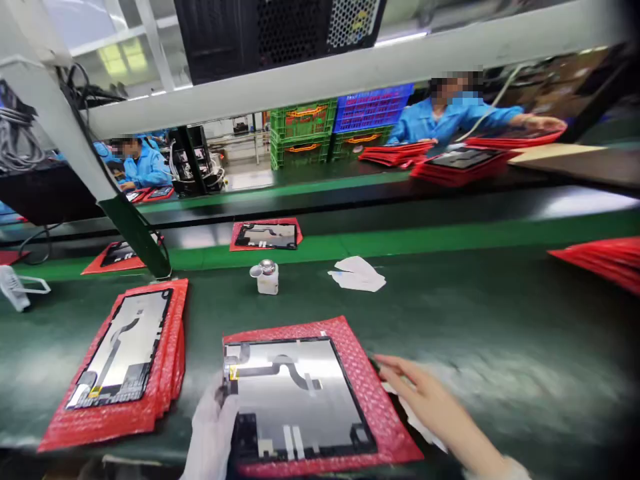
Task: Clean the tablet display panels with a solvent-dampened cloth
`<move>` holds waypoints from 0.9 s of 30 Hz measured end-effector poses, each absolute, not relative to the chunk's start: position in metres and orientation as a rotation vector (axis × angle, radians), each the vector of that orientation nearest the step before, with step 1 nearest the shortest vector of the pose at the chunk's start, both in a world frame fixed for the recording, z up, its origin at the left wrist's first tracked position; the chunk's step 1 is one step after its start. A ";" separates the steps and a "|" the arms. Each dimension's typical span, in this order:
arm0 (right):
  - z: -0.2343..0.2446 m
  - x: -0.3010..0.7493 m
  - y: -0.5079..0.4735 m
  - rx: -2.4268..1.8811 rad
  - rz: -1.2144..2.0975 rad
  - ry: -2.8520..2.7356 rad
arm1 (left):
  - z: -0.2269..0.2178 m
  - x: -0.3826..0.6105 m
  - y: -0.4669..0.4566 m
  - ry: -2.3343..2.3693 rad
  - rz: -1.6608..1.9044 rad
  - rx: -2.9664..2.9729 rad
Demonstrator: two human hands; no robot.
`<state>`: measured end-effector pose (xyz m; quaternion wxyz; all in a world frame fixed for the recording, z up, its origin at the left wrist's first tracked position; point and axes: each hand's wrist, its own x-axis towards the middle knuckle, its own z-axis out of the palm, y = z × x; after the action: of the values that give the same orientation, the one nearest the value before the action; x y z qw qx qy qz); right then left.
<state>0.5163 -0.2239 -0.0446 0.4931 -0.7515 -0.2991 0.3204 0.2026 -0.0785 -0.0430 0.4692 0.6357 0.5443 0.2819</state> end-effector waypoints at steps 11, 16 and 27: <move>-0.059 0.465 -0.204 -1.895 0.712 -0.958 | 0.013 0.211 -0.093 1.353 0.857 2.170; -0.036 0.455 -0.215 -1.859 0.622 -1.067 | -0.013 0.216 -0.090 1.194 0.637 1.208; -0.067 0.389 -0.184 -1.552 0.154 -1.855 | -0.043 0.206 -0.091 1.036 0.470 1.082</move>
<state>0.3893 -0.1838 -0.0669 0.3513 -0.5996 -0.7166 0.0597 0.2059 -0.0915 -0.0429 0.7073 0.4872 0.4666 0.2115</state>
